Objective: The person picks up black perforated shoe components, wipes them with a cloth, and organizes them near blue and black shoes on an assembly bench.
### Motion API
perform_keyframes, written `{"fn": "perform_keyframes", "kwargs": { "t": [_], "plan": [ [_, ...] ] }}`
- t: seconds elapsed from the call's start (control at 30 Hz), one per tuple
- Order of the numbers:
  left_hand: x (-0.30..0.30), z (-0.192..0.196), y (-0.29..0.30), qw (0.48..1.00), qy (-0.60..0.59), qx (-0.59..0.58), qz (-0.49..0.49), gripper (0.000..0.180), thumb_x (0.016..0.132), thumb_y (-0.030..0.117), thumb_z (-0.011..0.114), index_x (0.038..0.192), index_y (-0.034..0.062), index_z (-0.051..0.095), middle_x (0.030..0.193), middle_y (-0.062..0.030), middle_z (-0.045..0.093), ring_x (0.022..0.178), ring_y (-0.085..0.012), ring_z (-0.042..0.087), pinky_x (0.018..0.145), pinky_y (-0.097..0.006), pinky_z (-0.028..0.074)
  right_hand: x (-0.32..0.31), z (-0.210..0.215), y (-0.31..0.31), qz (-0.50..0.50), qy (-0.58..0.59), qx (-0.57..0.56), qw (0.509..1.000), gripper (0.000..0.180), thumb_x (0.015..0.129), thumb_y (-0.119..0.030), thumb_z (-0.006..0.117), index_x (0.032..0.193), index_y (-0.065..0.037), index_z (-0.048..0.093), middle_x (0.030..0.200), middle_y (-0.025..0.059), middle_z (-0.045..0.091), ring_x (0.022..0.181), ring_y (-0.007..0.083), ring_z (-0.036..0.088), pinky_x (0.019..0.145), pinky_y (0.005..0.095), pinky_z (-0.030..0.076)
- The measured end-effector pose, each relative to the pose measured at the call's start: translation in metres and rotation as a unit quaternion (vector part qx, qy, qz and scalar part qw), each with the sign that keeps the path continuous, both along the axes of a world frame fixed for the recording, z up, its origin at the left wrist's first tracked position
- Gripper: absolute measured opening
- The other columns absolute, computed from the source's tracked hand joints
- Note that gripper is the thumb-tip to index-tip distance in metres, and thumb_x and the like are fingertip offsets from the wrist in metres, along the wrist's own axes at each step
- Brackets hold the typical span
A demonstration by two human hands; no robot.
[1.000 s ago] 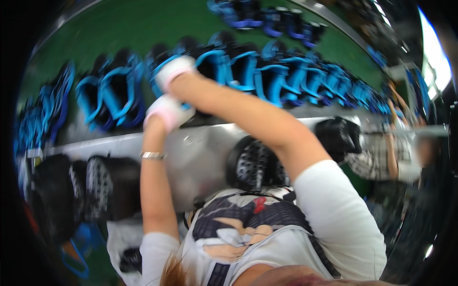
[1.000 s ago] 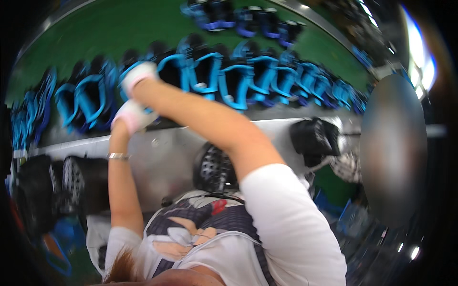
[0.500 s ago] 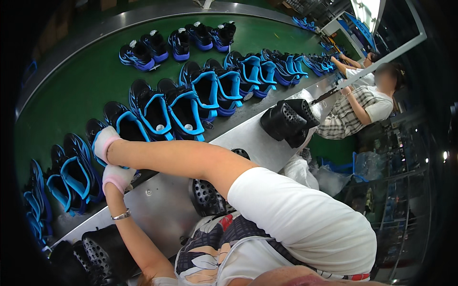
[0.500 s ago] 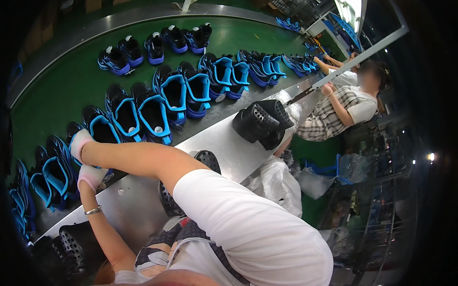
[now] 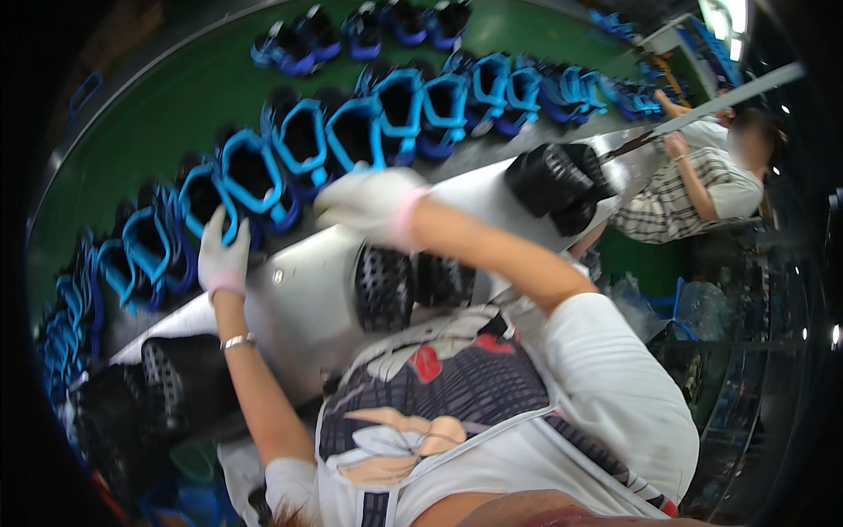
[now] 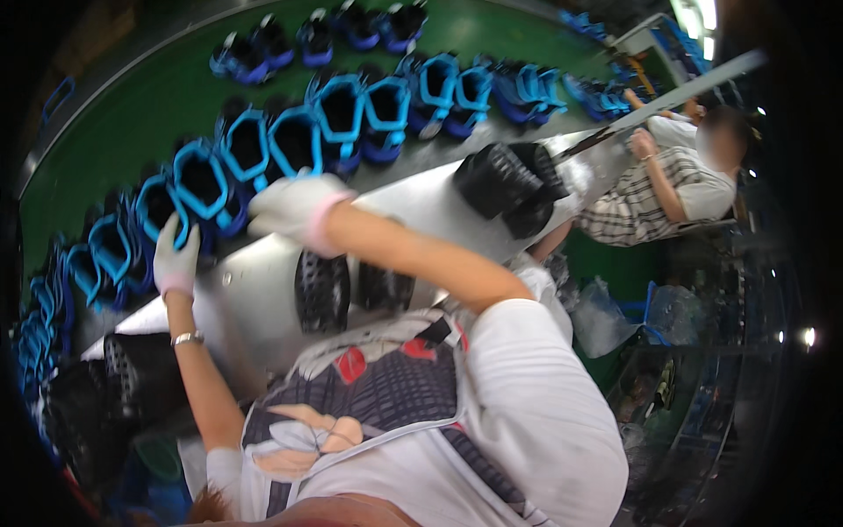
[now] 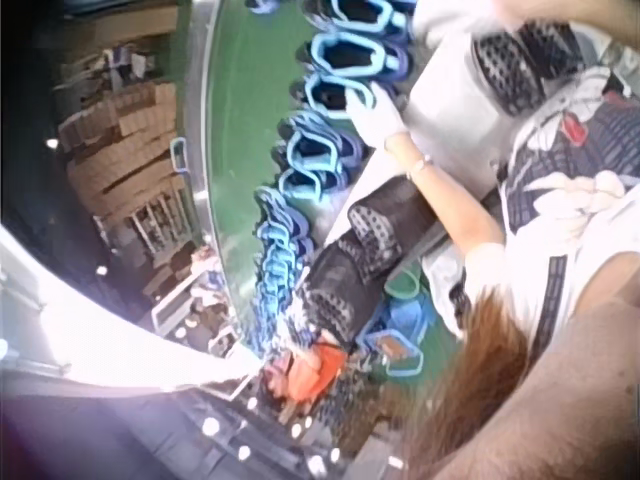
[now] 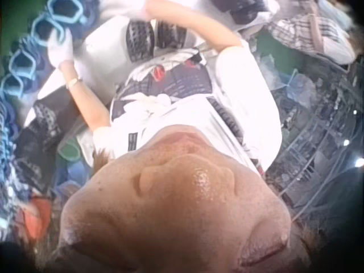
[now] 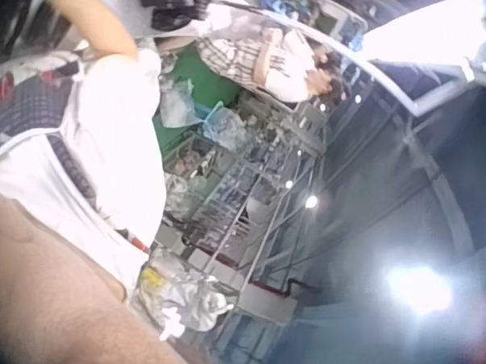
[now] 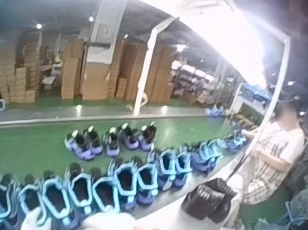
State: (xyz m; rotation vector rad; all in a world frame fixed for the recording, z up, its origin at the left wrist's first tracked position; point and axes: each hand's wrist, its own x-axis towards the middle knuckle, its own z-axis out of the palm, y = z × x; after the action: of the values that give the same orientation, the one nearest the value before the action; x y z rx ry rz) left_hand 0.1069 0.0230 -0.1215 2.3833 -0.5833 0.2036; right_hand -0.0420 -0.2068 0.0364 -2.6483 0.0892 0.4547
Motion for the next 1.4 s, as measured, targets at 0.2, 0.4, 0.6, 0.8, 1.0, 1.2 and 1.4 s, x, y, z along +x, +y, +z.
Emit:
{"fn": "perform_keyframes", "kwargs": {
  "t": [0.2, 0.4, 0.6, 0.8, 1.0, 1.2, 1.4],
  "plan": [
    [-0.057, 0.044, -0.018, 0.993, -0.089, 0.018, 0.079, 0.053, 0.088, 0.027, 0.068, 0.138, 0.0202, 0.053, 0.127, -0.0096, 0.054, 0.093, -0.021, 0.064, 0.079, -0.034, 0.055, -0.134, -0.027, -0.055, -0.252, -0.173, 0.058, 0.95, 0.026, 0.093, -0.023, 0.058, 0.108, -0.005, 0.067, 0.096, 0.0123, 0.069, 0.086, 0.0266, 0.066, 0.08, 0.0332, 0.052],
    [-0.104, 0.054, -0.025, 0.989, -0.114, -0.084, -0.039, 0.04, 0.087, 0.006, 0.066, 0.127, 0.0116, 0.064, 0.118, -0.0096, 0.057, 0.085, -0.0124, 0.062, 0.068, -0.025, 0.058, -0.185, -0.024, -0.033, -0.316, -0.16, 0.102, 0.93, 0.02, 0.09, -0.019, 0.062, 0.102, -0.004, 0.069, 0.096, 0.0139, 0.068, 0.088, 0.0293, 0.066, 0.08, 0.0341, 0.051],
    [-0.127, 0.05, -0.046, 0.989, -0.008, -0.066, -0.134, 0.029, 0.088, 0.013, 0.065, 0.116, 0.0081, 0.067, 0.113, -0.0099, 0.061, 0.097, -0.0238, 0.063, 0.077, -0.031, 0.053, -0.19, -0.036, -0.021, -0.168, -0.114, -0.023, 0.979, 0.056, 0.069, -0.041, 0.077, 0.114, -0.009, 0.064, 0.107, 0.0117, 0.062, 0.101, 0.0302, 0.06, 0.088, 0.0388, 0.049],
    [-0.133, 0.048, -0.054, 0.982, 0.006, -0.05, -0.18, 0.025, 0.087, 0.013, 0.064, 0.111, 0.0067, 0.068, 0.11, -0.0117, 0.062, 0.096, -0.0285, 0.063, 0.083, -0.035, 0.051, -0.182, -0.044, -0.016, -0.159, -0.092, -0.058, 0.981, 0.061, 0.064, -0.039, 0.079, 0.114, -0.007, 0.061, 0.11, 0.012, 0.06, 0.105, 0.0318, 0.058, 0.091, 0.0404, 0.048],
    [-0.138, 0.059, -0.054, 0.977, 0.098, -0.074, -0.174, 0.025, 0.09, 0.012, 0.062, 0.114, 0.0069, 0.068, 0.108, -0.0095, 0.064, 0.09, -0.0187, 0.064, 0.073, -0.027, 0.053, -0.18, -0.035, -0.024, -0.162, -0.091, -0.012, 0.982, 0.06, 0.063, -0.037, 0.08, 0.109, -0.004, 0.061, 0.106, 0.0121, 0.061, 0.099, 0.0312, 0.061, 0.086, 0.0393, 0.05],
    [-0.141, 0.09, -0.063, 0.823, 0.41, -0.314, -0.235, 0.036, 0.098, 0.019, 0.054, 0.125, -0.0044, 0.06, 0.119, -0.0141, 0.059, 0.096, -0.0156, 0.063, 0.076, -0.025, 0.054, -0.153, 0.007, -0.013, -0.08, -0.216, 0.077, 0.97, 0.057, 0.06, -0.034, 0.083, 0.104, -0.005, 0.061, 0.1, 0.0122, 0.061, 0.093, 0.0312, 0.062, 0.08, 0.0387, 0.051],
    [-0.147, 0.092, -0.046, 0.45, 0.661, -0.478, -0.363, 0.065, 0.098, 0.048, 0.05, 0.141, 0.001, 0.041, 0.13, -0.0137, 0.057, 0.118, -0.0207, 0.056, 0.102, -0.037, 0.045, -0.118, 0.016, 0.016, 0.044, -0.303, 0.118, 0.945, 0.06, 0.063, -0.029, 0.084, 0.114, -0.006, 0.061, 0.106, 0.0111, 0.059, 0.095, 0.0307, 0.06, 0.083, 0.0393, 0.051]
  ]
}}
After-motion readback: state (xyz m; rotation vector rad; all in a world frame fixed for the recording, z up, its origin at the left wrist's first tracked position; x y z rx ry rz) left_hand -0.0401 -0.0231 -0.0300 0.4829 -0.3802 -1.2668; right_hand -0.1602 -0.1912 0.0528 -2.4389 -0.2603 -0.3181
